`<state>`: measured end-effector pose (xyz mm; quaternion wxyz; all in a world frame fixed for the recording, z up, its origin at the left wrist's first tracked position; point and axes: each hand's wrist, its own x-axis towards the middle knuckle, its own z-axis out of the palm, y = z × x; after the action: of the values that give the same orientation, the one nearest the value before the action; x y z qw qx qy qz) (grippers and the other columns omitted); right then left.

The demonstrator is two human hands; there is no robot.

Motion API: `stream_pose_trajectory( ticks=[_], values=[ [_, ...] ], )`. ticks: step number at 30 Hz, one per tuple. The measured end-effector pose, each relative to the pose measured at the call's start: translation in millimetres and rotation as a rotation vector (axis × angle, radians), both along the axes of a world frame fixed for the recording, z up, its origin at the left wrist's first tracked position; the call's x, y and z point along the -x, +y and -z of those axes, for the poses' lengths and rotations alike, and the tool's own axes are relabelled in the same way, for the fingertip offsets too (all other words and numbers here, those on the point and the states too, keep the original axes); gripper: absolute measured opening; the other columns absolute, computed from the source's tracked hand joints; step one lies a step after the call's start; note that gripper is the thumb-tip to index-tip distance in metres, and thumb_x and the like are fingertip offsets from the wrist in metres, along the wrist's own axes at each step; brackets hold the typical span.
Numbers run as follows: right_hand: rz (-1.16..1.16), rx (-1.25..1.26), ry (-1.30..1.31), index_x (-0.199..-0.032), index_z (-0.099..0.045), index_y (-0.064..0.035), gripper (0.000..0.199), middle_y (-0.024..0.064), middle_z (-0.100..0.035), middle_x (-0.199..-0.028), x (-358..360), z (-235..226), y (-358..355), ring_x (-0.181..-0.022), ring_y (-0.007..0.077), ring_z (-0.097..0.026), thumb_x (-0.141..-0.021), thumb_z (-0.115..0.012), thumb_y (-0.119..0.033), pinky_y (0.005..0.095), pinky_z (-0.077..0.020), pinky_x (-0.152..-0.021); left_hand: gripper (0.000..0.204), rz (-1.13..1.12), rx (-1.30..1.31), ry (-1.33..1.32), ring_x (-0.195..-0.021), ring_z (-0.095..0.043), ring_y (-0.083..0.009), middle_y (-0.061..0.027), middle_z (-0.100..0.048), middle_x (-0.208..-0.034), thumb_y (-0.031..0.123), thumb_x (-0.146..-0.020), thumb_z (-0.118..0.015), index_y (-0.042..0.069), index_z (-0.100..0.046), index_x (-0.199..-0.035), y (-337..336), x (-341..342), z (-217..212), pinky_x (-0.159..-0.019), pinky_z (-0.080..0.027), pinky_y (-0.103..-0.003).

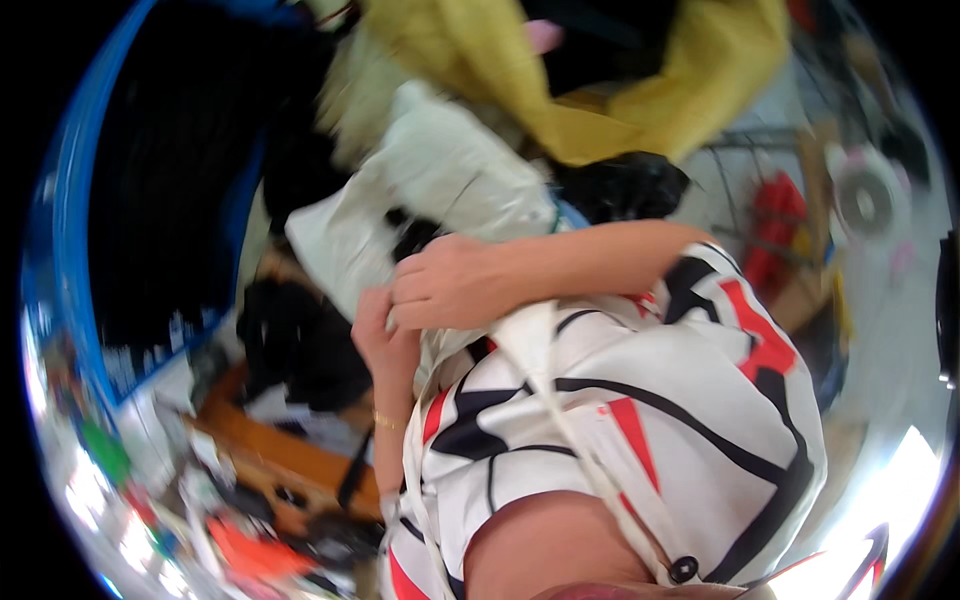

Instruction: The person sits on the floor and sews a small red tag onto the heel of a black slip-on shoe using a needle and thread. They repeatedly pull the thread through the fabric to secure the tag, handling the shoe and thread with both hands.

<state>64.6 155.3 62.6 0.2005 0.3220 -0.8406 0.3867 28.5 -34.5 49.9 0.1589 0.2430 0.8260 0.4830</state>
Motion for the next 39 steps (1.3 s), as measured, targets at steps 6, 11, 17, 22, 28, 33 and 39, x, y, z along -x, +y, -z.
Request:
stream_pose_trajectory(
  ticks=[6,11,17,22,28,33,39],
  values=[
    [-0.079,0.652,-1.081,-0.096,-0.055,-0.0073,0.006,0.0027,-0.06,-0.072,-10.1,-24.7,6.9,-0.063,0.0119,-0.06,-0.098,-0.053,-0.012,0.0265,-0.0468,-0.054,0.022,-0.014,-0.059,0.302,-0.081,-0.057,-0.0275,-0.0069,-0.065,-0.085,0.003,-0.072,-0.073,0.006,-0.067,-0.093,3.8,9.2,-2.3,-0.071,-0.046,-0.035],
    [0.197,1.254,-0.969,-0.1,-0.055,-0.0056,0.011,-0.0042,-0.044,-0.063,5.0,-37.0,60.9,-0.052,0.0062,-0.041,-0.102,-0.051,-0.016,0.022,-0.0365,-0.048,0.014,-0.087,0.009,0.274,-0.08,-0.059,-0.0256,-0.0071,-0.064,-0.081,0.005,-0.075,-0.073,0.006,-0.066,-0.087,-11.1,-1.6,11.0,-0.073,-0.048,-0.034],
    [0.179,1.346,-0.618,-0.101,-0.054,-0.005,0.004,-0.0021,-0.042,-0.065,29.9,-28.5,75.0,-0.054,0.009,-0.04,-0.098,-0.053,-0.008,0.0223,-0.0364,-0.052,0.011,-0.12,-0.03,0.107,-0.078,-0.058,-0.0259,-0.008,-0.062,-0.08,0.012,-0.077,-0.072,0.007,-0.065,-0.084,-13.7,-0.9,15.7,-0.072,-0.047,-0.034],
    [0.053,0.215,-0.843,-0.109,-0.06,-0.0015,0.027,0.0069,-0.059,-0.092,21.0,-4.2,10.3,-0.085,0.0172,-0.058,-0.084,-0.068,-0.004,0.0298,-0.0478,-0.079,0.013,-0.165,-0.143,-0.113,-0.081,-0.059,-0.0227,-0.0078,-0.063,-0.083,0.013,-0.078,-0.072,0.006,-0.065,-0.086,-20.8,0.2,11.3,-0.074,-0.047,-0.033],
    [0.097,0.19,-0.759,-0.093,-0.065,0.0002,0.008,0.0083,-0.059,-0.079,29.9,6.4,-10.5,-0.069,0.0187,-0.055,-0.089,-0.065,-0.007,0.0295,-0.0445,-0.064,0.02,-0.531,-0.047,0.149,-0.082,-0.06,-0.0179,-0.005,-0.065,-0.085,0.017,-0.081,-0.075,0.003,-0.065,-0.092,-66.4,33.8,22.8,-0.075,-0.05,-0.03],
    [0.12,0.175,-0.775,-0.091,-0.065,0.0003,0.008,0.0069,-0.058,-0.076,30.3,8.0,-10.0,-0.066,0.0164,-0.053,-0.091,-0.064,-0.008,0.0284,-0.0432,-0.062,0.033,-1.166,-0.569,-0.402,-0.09,-0.061,-0.018,-0.0061,-0.064,-0.098,0.026,-0.089,-0.073,-0.003,-0.062,-0.101,-168.8,99.4,87.0,-0.081,-0.052,-0.033],
    [0.108,0.156,-0.797,-0.09,-0.065,-0.0007,0.009,0.0058,-0.058,-0.075,26.4,5.7,-15.8,-0.065,0.0155,-0.051,-0.091,-0.064,-0.009,0.0282,-0.0418,-0.06,0.056,-1.581,-1.58,-0.569,-0.117,-0.051,-0.0263,-0.0196,-0.049,-0.128,0.031,-0.09,-0.072,-0.006,-0.051,-0.126,-219.0,149.0,127.6,-0.105,-0.042,-0.037]
  ],
)
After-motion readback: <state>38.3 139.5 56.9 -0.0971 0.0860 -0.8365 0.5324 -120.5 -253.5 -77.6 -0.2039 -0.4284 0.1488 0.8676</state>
